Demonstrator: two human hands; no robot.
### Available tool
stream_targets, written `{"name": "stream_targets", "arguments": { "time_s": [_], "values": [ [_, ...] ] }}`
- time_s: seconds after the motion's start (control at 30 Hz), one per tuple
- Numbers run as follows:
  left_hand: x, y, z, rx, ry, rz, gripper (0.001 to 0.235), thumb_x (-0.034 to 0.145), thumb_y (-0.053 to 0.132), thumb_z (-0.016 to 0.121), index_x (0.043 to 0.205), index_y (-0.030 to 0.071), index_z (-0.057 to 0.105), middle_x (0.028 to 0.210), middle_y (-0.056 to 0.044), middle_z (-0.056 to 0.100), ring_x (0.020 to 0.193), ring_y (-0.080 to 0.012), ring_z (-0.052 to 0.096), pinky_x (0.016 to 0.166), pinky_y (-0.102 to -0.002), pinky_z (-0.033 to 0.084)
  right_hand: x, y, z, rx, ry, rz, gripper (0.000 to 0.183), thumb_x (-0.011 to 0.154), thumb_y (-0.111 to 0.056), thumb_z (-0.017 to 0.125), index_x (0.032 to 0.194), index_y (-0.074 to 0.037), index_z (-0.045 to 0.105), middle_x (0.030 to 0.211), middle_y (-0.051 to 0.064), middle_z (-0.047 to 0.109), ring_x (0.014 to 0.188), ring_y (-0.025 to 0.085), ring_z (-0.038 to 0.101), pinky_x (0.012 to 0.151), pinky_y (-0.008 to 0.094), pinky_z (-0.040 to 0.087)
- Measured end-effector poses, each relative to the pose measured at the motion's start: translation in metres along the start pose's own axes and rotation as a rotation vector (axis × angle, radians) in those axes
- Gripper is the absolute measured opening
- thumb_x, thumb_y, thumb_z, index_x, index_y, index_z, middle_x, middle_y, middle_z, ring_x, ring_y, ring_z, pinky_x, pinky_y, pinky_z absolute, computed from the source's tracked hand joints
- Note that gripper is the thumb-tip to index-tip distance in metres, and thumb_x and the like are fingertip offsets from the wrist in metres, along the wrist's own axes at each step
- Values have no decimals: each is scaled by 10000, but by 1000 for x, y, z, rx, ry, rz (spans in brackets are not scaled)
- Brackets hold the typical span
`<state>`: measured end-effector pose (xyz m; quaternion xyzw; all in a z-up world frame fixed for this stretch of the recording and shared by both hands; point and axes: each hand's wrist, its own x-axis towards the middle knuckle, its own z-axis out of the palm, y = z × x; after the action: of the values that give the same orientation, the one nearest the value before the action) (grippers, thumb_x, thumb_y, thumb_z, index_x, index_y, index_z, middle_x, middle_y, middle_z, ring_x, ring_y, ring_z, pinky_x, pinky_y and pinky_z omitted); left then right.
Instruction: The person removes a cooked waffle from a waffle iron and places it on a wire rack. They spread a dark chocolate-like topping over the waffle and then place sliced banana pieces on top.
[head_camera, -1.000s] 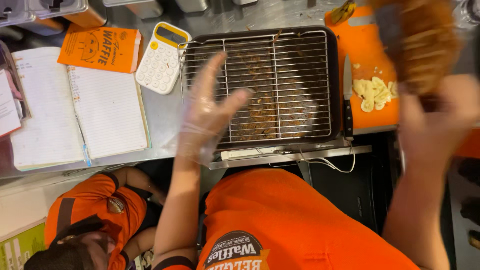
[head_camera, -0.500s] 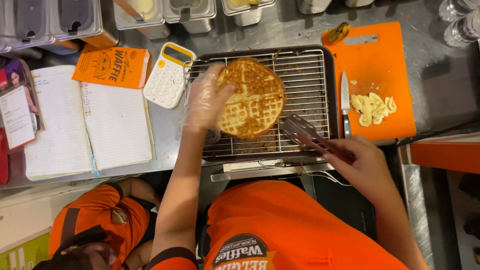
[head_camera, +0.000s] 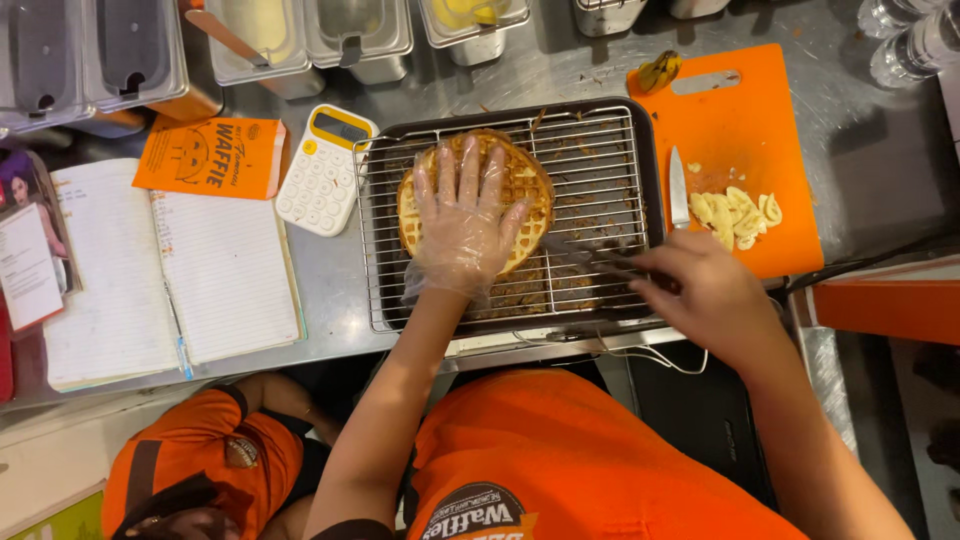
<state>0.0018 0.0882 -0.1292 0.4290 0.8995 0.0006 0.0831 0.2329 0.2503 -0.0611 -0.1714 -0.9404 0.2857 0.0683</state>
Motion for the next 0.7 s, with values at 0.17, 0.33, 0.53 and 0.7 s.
{"name": "stream_targets", "arguments": {
  "time_s": [0.17,0.33,0.53,0.7],
  "values": [
    [0,2,4,-4,38,34,742,1032,617,186,1629,178,161,1702,-106,72,1553,-388,10,1205,-596,-107,22,8,4,56,-145,-81,246,806,-205,789,995,-53,748,870,112,661,865,312,634,759,409,517],
    [-5,-11,-8,39,38,192,738,1046,617,198,1642,185,145,1709,-115,79,1569,-382,18,1229,-572,-95,25,24,-18,-40,-75,-8,224,841,-217,767,1007,-66,752,877,121,649,896,312,628,799,418,507],
    [-10,-23,-40,26,-125,347,773,995,643,171,1616,190,85,1691,-131,-4,1557,-320,2,1216,-549,-71,10,12,8,151,-282,-247,261,790,-234,780,972,-52,741,870,112,665,904,320,646,787,412,510],
    [-5,-1,-41,129,-117,233,864,1022,650,141,1602,15,54,1660,-238,-30,1546,-372,-17,1228,-479,-41,32,26,-6,25,-210,-175,235,789,-239,775,959,-77,755,873,92,679,888,314,654,796,411,518]
  ]
}}
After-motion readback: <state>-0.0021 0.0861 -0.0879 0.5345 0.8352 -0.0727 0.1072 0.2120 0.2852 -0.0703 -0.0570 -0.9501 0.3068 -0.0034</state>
